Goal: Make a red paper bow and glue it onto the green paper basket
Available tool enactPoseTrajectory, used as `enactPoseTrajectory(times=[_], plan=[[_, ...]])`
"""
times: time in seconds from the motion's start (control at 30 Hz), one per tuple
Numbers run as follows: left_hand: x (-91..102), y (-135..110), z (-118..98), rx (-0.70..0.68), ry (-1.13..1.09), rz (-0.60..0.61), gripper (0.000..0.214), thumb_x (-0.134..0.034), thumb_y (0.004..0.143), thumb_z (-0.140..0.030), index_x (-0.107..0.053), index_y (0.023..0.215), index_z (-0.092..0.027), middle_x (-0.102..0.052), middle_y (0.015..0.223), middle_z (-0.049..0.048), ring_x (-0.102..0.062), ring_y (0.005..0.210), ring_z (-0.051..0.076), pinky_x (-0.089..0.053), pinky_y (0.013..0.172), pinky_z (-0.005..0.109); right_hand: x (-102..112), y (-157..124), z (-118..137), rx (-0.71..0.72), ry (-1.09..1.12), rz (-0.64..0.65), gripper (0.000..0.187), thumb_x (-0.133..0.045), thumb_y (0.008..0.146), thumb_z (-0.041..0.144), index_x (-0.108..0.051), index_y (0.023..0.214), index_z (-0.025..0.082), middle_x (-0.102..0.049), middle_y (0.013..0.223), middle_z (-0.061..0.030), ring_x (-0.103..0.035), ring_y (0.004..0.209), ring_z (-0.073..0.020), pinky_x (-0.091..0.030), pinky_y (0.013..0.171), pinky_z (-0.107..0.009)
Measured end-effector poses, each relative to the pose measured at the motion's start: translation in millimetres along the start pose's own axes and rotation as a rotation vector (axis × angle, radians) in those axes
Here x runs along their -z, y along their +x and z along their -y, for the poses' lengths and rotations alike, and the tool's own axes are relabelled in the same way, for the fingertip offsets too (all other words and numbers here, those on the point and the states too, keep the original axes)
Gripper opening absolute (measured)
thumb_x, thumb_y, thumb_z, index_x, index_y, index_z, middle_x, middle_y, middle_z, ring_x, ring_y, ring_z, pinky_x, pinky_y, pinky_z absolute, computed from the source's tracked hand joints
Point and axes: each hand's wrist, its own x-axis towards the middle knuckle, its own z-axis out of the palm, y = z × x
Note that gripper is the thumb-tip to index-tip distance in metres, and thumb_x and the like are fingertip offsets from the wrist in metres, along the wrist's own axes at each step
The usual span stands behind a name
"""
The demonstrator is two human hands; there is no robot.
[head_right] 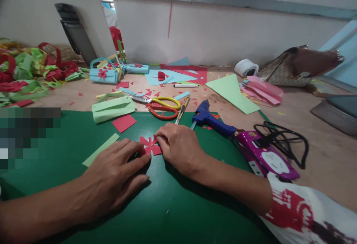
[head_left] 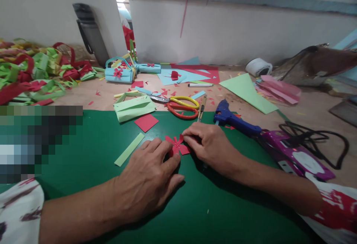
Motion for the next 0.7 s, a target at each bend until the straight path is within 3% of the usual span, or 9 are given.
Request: enactPoseTrajectory(times=[0.23, 0.37, 0.7], plan=[[-1.1, -1, 1, -0.005, 0.002, -0.02, 0.028, -0.044, 0.092, -0.034, -0.062, 0.104, -0.017, -0.056, 0.099, 0.0119, -0.047, 0.083, 0.024, -0.043, 0.073, 0.042, -3, -11, 0, 0.307, -0.461, -0.064, 0.024, -0.046, 0.089, 0.014, -0.066, 0.077, 0.016, -0.061, 0.072, -0.0051, -0.053, 0.067, -0.017, -0.029, 0.056, -0.029], [-0.9, -1, 0, -0.002, -0.006, -0.021, 0.028, -0.044, 0.092, -0.034, -0.062, 0.104, -0.016, -0.056, 0.096, 0.012, -0.046, 0.083, 0.025, -0.043, 0.074, 0.043, -3, -13, 2, 0.413, -0.534, -0.113, 0.022, -0.048, 0.09, 0.013, -0.068, 0.08, 0.016, -0.062, 0.072, -0.0052, -0.051, 0.067, -0.0186, -0.028, 0.056, -0.03], [-2.2, 0, 1, -0.009, 0.012, -0.026, 0.03, -0.045, 0.092, -0.037, -0.061, 0.106, -0.015, -0.056, 0.097, 0.0109, -0.045, 0.083, 0.024, -0.041, 0.072, 0.042, 2, -11, 8, 0.545, -0.636, -0.09, 0.022, -0.048, 0.084, 0.006, -0.066, 0.077, 0.015, -0.06, 0.069, -0.0067, -0.047, 0.062, -0.0215, -0.026, 0.053, -0.033]])
